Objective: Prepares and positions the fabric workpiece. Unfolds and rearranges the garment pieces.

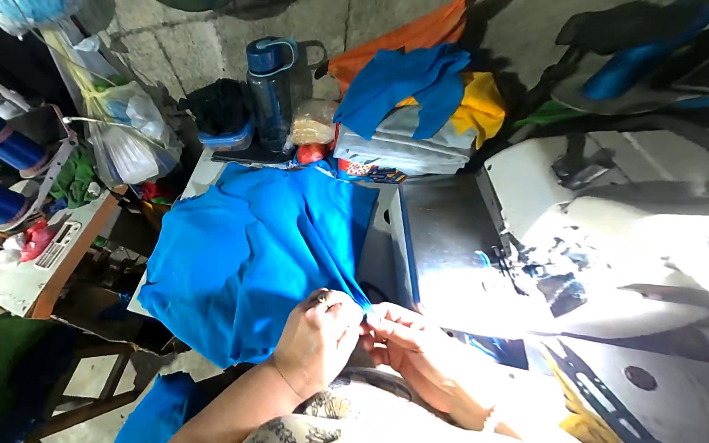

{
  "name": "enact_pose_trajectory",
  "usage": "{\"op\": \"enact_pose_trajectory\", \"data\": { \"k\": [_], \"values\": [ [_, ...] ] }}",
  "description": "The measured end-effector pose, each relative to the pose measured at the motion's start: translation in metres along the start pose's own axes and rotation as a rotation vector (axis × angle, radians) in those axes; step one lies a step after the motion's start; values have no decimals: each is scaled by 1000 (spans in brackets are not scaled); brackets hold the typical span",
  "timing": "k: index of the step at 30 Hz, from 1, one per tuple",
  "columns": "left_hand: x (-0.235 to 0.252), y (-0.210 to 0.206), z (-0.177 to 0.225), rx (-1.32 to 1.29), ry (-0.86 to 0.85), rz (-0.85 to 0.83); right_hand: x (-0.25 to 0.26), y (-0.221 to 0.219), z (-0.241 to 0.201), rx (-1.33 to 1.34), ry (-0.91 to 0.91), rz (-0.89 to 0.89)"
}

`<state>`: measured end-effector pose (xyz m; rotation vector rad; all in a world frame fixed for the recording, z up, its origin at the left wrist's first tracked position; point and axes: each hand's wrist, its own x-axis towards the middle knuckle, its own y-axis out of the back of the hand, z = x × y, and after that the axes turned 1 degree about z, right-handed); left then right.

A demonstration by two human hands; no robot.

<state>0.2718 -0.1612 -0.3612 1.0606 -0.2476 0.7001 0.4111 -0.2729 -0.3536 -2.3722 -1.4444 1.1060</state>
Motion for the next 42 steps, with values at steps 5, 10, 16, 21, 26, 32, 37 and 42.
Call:
{"op": "enact_pose_trajectory", "data": {
  "k": [5,10,16,21,26,32,37,42],
  "values": [
    [-5,-7,0,-48,59,83,-1,3,-1,-58,-3,2],
    [-6,-8,1,-60,39,67,0,6,2,-76,53,-7],
    [-9,-9,4,-90,129,92,0,7,2,-151,105,-23],
    [-9,-7,3,-127,131,94,-1,8,3,-243,185,-43],
    [-6,-2,4,-211,159,75,-1,7,4,-271,217,-39],
    [-6,-6,9,-121,198,75,4,14,12,-442,394,-49],
    [-3,-4,8,-267,247,75,7,19,15,-534,548,-46],
    [-1,-3,6,-352,257,83,6,17,12,-482,492,-65]
  ]
}}
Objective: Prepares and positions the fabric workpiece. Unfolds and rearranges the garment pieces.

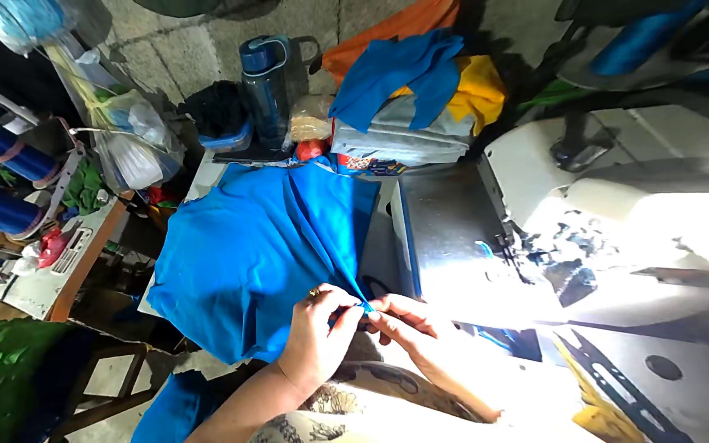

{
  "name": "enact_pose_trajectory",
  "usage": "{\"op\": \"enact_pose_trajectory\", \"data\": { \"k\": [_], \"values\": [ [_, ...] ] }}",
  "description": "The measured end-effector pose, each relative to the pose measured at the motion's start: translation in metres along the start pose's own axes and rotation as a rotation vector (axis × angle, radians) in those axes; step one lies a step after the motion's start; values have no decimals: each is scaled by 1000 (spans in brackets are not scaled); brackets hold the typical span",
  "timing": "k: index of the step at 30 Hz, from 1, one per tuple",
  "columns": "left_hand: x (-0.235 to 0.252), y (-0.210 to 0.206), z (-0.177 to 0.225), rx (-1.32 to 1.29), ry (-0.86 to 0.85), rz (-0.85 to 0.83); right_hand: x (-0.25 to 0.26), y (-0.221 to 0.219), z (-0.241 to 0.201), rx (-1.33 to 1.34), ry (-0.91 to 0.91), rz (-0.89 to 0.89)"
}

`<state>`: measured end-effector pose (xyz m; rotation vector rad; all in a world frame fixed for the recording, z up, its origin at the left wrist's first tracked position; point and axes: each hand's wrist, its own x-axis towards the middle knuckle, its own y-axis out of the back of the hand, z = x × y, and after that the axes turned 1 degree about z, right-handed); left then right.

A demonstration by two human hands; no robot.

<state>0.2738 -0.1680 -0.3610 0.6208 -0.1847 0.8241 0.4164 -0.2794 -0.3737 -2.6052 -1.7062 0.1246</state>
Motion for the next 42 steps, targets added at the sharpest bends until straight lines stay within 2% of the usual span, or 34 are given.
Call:
{"op": "enact_pose_trajectory", "data": {
  "k": [6,14,17,20,24,34,42],
  "values": [
    [2,3,0,37,-103,46,1,-6,-12,256,-210,6],
    [6,2,-2,121,-180,41,1,-7,-12,273,-189,17],
    [8,5,2,196,-258,64,1,-6,-11,275,-197,32],
    [9,8,8,306,-291,-8,0,-6,-12,251,-179,18],
    [6,5,3,340,-263,-18,1,-5,-15,232,-169,3],
    [8,6,-1,-162,32,-27,3,-3,-12,159,-105,-10],
    [10,9,3,4,-91,-36,4,-1,-14,142,-98,-27]
  ]
}}
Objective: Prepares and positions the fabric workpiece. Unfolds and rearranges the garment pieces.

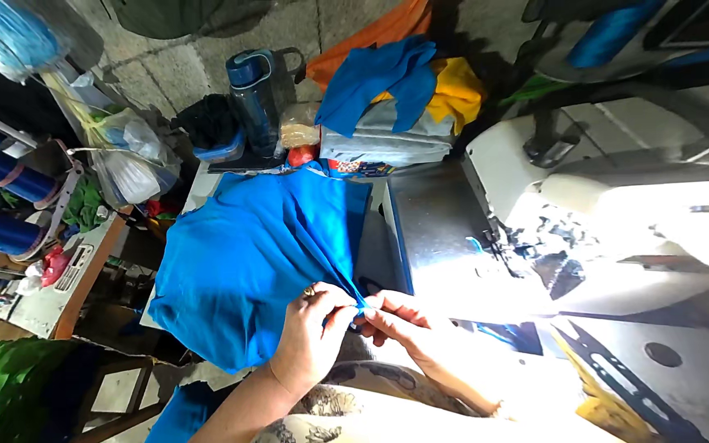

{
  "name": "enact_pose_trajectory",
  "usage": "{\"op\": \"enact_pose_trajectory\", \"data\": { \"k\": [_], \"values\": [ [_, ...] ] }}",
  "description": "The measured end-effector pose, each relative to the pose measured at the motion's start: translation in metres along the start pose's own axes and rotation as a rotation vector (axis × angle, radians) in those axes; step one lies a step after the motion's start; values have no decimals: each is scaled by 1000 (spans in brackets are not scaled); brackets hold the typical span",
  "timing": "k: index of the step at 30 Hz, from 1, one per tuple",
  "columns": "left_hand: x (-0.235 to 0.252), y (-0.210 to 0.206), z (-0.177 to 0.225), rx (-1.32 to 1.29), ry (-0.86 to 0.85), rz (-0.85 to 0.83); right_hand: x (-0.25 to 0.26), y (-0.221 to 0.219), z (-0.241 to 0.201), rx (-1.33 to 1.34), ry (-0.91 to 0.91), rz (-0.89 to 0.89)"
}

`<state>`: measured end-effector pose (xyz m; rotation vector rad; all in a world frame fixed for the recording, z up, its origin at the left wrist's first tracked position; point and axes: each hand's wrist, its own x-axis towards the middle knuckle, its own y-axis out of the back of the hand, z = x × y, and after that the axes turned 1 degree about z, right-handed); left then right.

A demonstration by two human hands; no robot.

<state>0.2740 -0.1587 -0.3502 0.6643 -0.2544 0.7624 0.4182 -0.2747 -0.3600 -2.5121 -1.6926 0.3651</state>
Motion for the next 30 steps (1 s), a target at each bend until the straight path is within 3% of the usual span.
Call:
{"op": "enact_pose_trajectory", "data": {
  "k": [11,17,22,26,30],
  "values": [
    [-2,-1,2,77,-42,-14,0,0,-3,37,-54,-6],
    [-2,0,-2,-118,60,-24,1,-2,4,132,-51,-1],
    [2,7,2,-232,267,-29,3,1,3,238,-96,-36],
    [2,4,4,-160,183,28,4,1,6,202,-66,-33],
    [7,8,6,38,-33,115,2,1,9,162,-15,-29]
  ]
}}
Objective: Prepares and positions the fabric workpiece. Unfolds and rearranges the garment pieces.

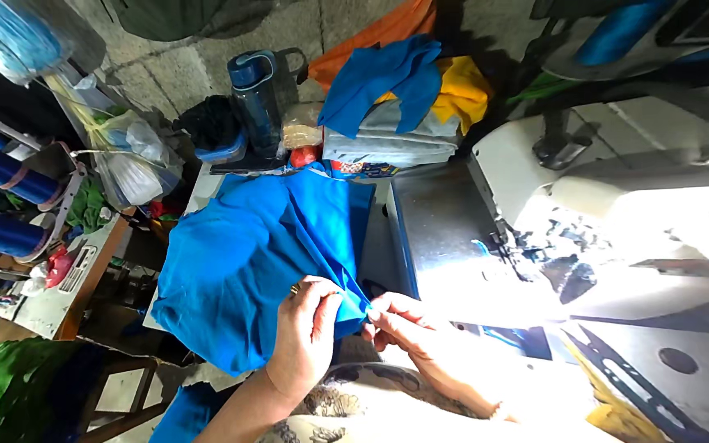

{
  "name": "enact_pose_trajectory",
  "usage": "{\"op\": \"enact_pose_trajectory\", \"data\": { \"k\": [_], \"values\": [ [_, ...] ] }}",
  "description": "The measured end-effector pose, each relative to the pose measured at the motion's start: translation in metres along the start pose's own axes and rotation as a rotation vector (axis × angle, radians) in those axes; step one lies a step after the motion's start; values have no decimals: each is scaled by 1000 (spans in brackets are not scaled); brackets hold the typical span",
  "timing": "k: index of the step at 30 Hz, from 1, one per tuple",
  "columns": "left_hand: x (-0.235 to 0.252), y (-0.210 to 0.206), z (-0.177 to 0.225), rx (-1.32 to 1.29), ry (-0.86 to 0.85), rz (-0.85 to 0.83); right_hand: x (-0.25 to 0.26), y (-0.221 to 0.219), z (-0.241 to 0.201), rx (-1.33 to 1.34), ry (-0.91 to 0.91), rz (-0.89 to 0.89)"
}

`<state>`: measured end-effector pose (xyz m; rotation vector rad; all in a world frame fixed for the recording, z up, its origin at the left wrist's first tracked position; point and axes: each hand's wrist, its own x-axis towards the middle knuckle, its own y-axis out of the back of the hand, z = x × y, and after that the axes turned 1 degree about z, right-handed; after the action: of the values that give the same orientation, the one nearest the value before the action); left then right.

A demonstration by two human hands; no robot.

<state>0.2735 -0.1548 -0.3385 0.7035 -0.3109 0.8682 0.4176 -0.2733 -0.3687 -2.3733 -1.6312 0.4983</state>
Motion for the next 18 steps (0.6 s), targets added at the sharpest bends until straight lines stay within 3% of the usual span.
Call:
{"op": "enact_pose_trajectory", "data": {
  "k": [5,12,18],
  "values": [
    [-5,-8,-1,170,-119,-53,1,-1,1,-42,82,-2],
    [-10,-11,-2,126,-70,-87,0,-1,4,-95,138,16],
    [-12,-9,-6,-186,187,-102,2,2,9,-160,206,-10]
  ]
}}
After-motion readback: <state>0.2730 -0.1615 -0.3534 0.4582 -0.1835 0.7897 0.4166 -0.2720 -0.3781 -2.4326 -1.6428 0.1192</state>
